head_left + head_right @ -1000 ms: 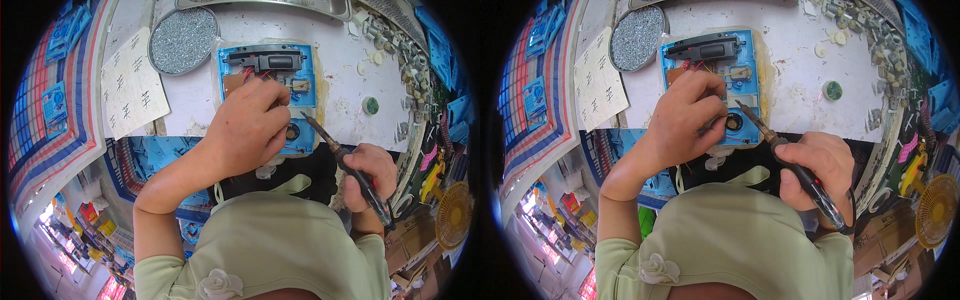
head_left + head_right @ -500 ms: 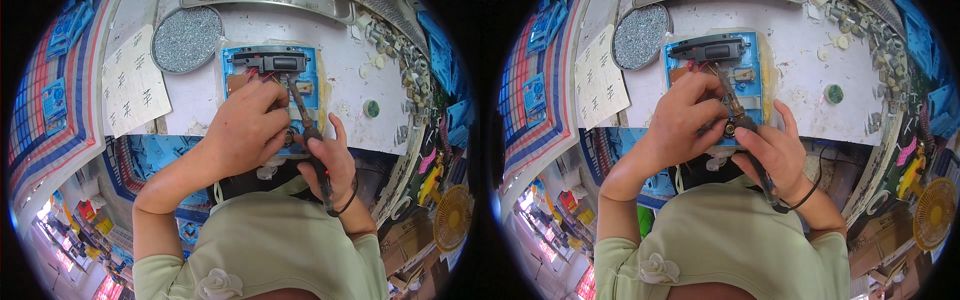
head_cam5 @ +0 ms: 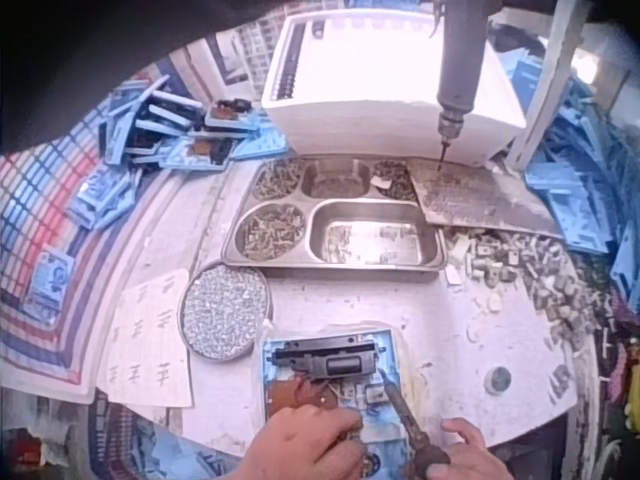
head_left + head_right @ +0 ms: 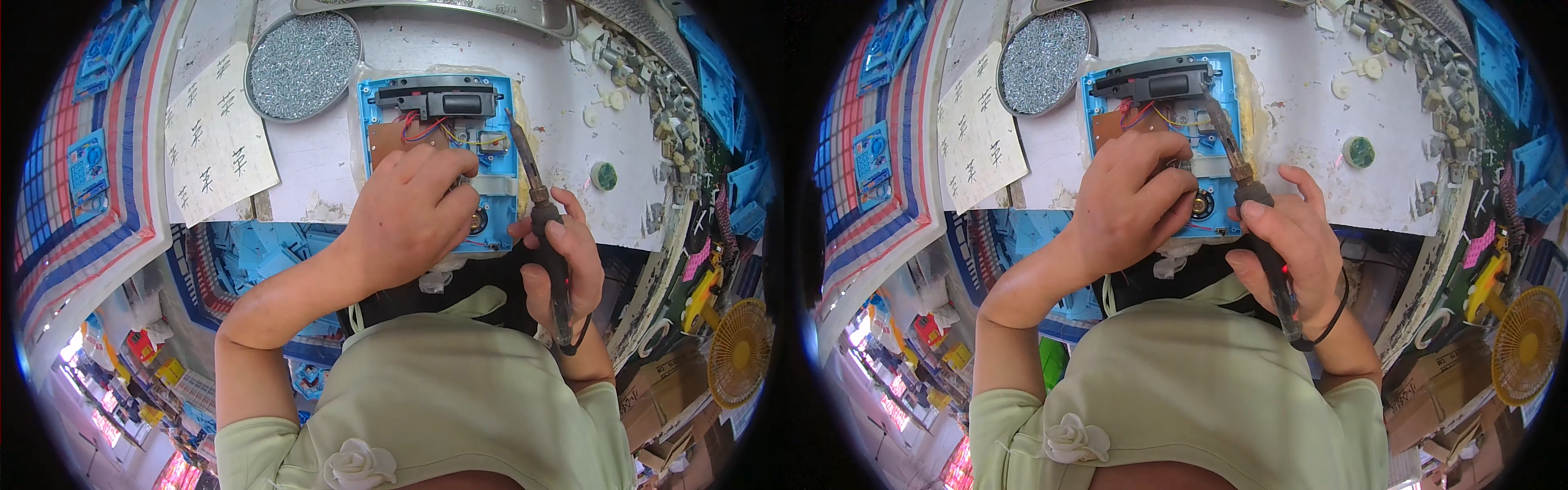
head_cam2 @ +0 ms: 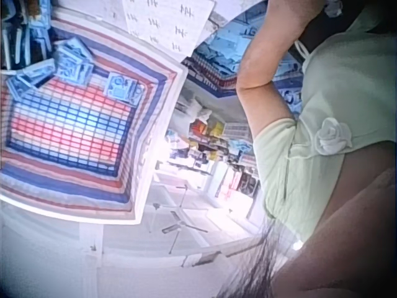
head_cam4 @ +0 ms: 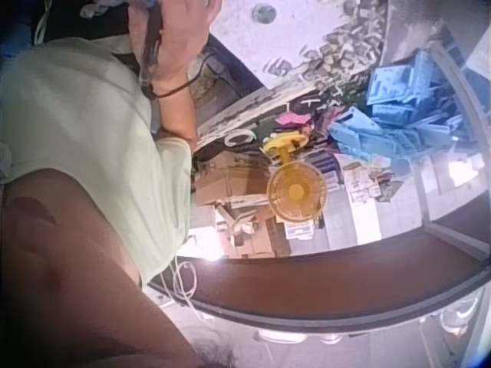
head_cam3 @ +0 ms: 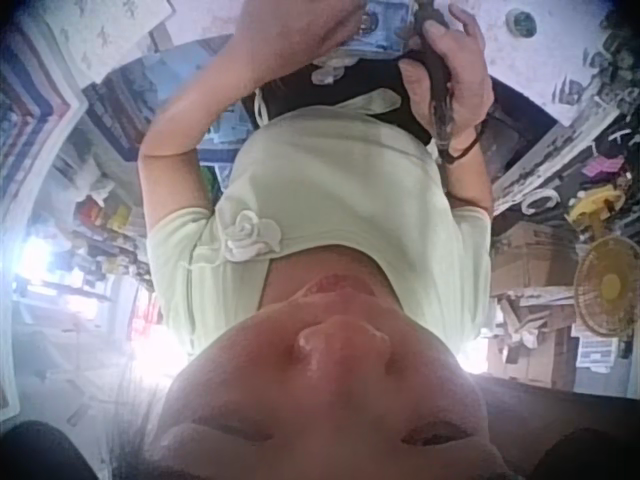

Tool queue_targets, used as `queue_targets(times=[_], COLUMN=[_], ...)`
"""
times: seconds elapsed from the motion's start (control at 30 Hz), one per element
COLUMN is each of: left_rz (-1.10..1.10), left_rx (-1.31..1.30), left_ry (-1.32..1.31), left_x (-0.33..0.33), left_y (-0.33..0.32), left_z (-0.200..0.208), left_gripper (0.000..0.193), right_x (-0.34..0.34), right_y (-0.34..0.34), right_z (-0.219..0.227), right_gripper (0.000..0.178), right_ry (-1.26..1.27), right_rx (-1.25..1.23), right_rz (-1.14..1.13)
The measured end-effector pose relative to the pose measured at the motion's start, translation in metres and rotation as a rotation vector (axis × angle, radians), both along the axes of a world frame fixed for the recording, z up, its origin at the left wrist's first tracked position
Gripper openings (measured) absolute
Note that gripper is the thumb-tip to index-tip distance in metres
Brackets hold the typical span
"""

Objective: Assembling and soldering components inside a blue electronic device housing.

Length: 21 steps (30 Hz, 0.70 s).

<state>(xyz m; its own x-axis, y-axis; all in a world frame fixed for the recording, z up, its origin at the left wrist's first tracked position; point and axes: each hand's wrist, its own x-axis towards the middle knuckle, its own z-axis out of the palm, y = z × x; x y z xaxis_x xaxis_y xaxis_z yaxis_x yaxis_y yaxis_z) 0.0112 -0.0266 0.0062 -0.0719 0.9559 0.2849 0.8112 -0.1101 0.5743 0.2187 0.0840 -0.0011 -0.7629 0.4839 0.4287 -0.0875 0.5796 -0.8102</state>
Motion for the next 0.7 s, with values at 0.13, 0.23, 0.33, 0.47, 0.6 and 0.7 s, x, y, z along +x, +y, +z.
queue_targets(times=[0.13, 0.23, 0.33, 0.47, 0.6, 0.7], left_rz=[-0.008, -0.028, -0.045, -0.058, -0.053, -0.047], left_rx=[-0.004, 0.010, -0.011, -0.061, -0.094, -0.119], left_ry=[-0.047, -0.112, -0.098, -0.075, -0.064, -0.063], left_x=[-0.002, -0.008, -0.009, -0.008, -0.006, -0.005], left_y=[0.000, 0.002, 0.003, 0.006, 0.009, 0.012], left_z=[0.003, 0.002, 0.005, 0.009, 0.016, 0.017], left_gripper=[0.024, 0.023, 0.022, 0.021, 0.021, 0.020], right_x=[0.000, 0.004, 0.016, 0.017, 0.010, 0.007], right_y=[0.004, 0.010, 0.021, 0.030, 0.038, 0.039], right_z=[0.002, 0.011, 0.017, 0.025, 0.032, 0.029], right_gripper=[0.048, 0.041, 0.034, 0.025, 0.021, 0.022], right_ry=[0.019, -0.015, -0.016, 0.027, 0.003, -0.013], right_rx=[-0.006, -0.036, -0.095, -0.167, -0.142, -0.116], right_rz=[-0.007, 0.032, 0.032, 0.014, 0.117, 0.160])
